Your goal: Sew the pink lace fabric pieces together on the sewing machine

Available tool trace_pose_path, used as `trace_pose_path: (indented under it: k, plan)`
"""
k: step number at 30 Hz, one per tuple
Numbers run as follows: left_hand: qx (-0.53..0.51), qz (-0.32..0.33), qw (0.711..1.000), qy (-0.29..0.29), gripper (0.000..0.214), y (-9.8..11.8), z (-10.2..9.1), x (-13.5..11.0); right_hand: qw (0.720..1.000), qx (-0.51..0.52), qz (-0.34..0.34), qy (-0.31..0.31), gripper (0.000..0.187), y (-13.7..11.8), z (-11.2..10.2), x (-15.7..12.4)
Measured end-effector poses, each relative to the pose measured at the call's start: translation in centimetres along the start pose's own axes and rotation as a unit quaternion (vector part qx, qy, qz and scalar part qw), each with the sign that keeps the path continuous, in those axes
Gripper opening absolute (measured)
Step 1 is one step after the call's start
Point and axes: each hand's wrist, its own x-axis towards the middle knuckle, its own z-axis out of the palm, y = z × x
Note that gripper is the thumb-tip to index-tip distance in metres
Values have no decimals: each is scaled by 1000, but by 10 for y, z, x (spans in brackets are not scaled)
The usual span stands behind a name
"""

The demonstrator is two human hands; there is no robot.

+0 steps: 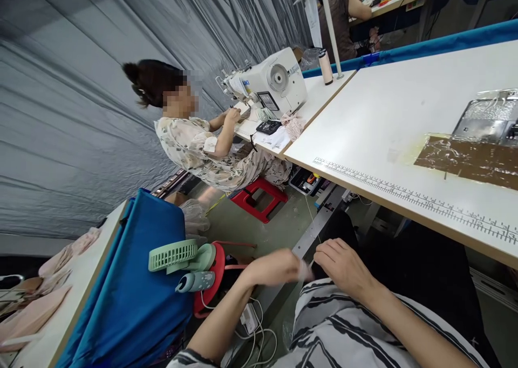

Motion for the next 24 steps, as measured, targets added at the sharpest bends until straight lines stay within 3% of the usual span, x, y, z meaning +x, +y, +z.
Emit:
trace_pose_path:
  k: [3,6,7,8,10,12,13,14,16,17,18,20,22,23,24]
  plan:
    - [-94,70,993,-20,64,-1,5,-3,1000,-1,3,-2,16,0,0,1]
    - [-152,52,986,48,70,-2,7,1,1000,1,-10,-10,17,-3,0,0]
    - [-154,43,986,45,67,-3,8,3,1000,0,-12,-8,16,-4,0,-1]
    - [-157,44,986,22,62,-3,8,4,1000,-2,-11,-4,16,-4,-1,-1]
    - [-163,85,979,-85,50,-1,8,2,1000,-5,-5,2,16,-3,-3,-3]
    - [-210,152,946,-193,49,3,8,-3,1000,-5,3,0,16,-3,-5,-6]
    - [-252,175,934,-184,52,5,6,-6,1000,-3,5,-6,16,-4,-5,-7]
    - [-293,177,931,-125,56,6,4,-7,1000,0,3,-11,16,-5,-5,-8]
    - [-316,120,940,47,60,7,-2,-5,1000,2,-11,-16,17,-8,-5,-9]
    - [-294,82,947,101,58,6,-5,-4,1000,4,-17,-17,17,-9,-5,-9]
    - [-266,60,957,101,56,5,-7,-2,1000,4,-22,-15,17,-9,-5,-9]
    - [-224,70,972,-23,48,4,-8,-1,1000,1,-18,-7,17,-7,-6,-8]
    - [-231,127,951,-163,42,4,-6,-2,1000,2,-3,-5,16,-6,-6,-8]
    - [-255,153,936,-187,42,5,-5,-3,1000,3,1,-7,15,-6,-6,-8]
    - [-290,169,928,-159,45,5,-3,-3,1000,5,3,-11,15,-7,-7,-8]
